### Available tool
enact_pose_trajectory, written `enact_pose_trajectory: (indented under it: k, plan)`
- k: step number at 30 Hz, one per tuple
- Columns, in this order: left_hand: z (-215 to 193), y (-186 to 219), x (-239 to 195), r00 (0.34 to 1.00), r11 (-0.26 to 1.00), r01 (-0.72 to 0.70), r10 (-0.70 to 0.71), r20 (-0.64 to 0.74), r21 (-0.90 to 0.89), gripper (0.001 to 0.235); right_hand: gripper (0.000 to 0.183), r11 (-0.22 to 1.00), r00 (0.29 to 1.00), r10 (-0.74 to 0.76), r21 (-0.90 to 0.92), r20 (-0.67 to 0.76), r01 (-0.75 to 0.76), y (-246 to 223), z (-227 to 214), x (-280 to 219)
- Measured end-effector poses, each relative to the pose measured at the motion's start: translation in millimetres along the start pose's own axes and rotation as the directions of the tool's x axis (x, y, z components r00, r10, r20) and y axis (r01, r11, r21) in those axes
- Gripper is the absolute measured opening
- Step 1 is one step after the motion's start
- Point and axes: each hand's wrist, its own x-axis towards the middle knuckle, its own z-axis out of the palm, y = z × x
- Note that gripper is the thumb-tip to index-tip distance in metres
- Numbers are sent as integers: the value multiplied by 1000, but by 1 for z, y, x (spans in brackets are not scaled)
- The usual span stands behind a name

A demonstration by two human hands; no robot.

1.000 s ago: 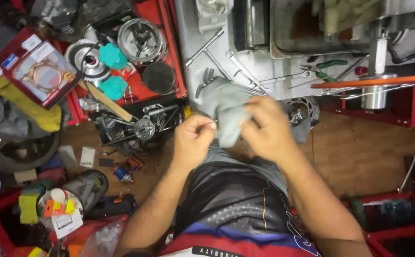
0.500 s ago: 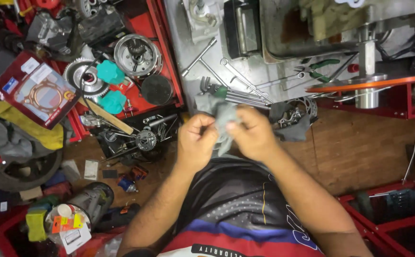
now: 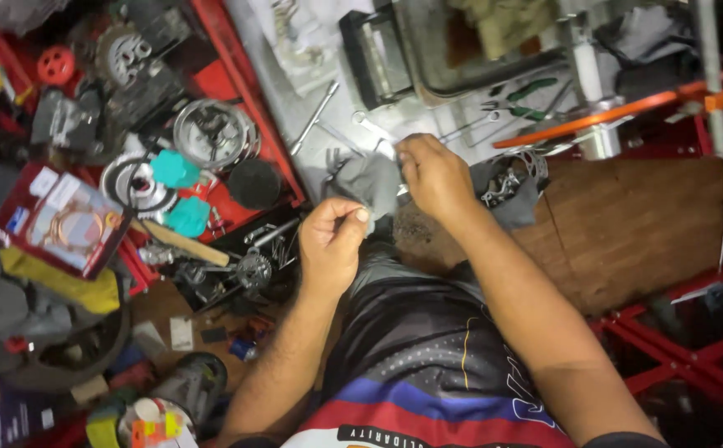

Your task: Repairing a motorcycle engine by cleaning the piston and applying sealant to the engine block for assembly.

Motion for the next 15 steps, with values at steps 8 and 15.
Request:
enact_pose_trajectory:
  k: [8,15]
  plan:
    - [11,-66,66,958,921,-267,287,-31,284,5,22,881,979,-198,427,-59,203,6,25,-1]
    - [-3,-9,56,903,835,-408,429,28,369,6,35,1000,1000,-7,4,-18,7,14,22,-7]
